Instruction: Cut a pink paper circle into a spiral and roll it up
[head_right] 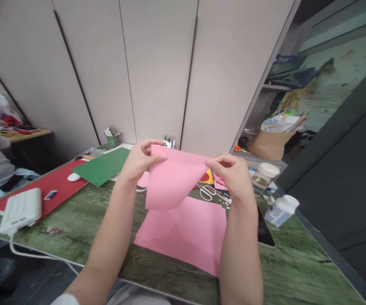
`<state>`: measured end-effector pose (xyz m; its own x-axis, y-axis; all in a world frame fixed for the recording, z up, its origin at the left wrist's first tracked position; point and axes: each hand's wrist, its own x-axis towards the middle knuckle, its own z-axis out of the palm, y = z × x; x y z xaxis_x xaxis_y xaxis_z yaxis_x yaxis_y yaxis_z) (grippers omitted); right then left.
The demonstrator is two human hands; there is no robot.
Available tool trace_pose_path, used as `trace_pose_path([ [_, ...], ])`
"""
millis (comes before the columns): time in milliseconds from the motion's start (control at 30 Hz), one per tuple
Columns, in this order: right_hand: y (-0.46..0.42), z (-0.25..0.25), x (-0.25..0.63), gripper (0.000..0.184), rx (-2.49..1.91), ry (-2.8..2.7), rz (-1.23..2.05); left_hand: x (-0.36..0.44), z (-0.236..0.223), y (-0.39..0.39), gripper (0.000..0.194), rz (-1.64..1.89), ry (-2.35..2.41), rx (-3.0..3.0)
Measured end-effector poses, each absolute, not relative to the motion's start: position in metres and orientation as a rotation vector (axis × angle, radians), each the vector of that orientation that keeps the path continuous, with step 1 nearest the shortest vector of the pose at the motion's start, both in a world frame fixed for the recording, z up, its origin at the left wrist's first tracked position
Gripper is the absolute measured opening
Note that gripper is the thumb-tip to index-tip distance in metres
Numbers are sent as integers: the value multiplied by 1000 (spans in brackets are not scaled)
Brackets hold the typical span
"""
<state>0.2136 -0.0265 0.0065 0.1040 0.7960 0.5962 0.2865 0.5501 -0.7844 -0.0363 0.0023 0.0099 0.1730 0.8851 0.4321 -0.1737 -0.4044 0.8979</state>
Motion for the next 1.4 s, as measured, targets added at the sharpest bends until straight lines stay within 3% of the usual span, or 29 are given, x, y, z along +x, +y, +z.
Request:
trace_pose_path([
  [300,-24,7,210,12,-1085,-1364,358,-29,6,5,37,1474,732,1543],
  [667,-13,0,219,22,-788,-1257,560,-20,8,-3,37,1439,711,1561],
  [867,-16,1,213,20,-913,-1277,381,-22,8,-2,40,1439,703,1521],
  [1133,-13,-4,227,21,-971,-1434,624,-21,7,-3,43,1465,715,1519],
  [1400,-19,0,223,22,-1078,-1440,423,-23,5,3,45,1458,722,1524],
])
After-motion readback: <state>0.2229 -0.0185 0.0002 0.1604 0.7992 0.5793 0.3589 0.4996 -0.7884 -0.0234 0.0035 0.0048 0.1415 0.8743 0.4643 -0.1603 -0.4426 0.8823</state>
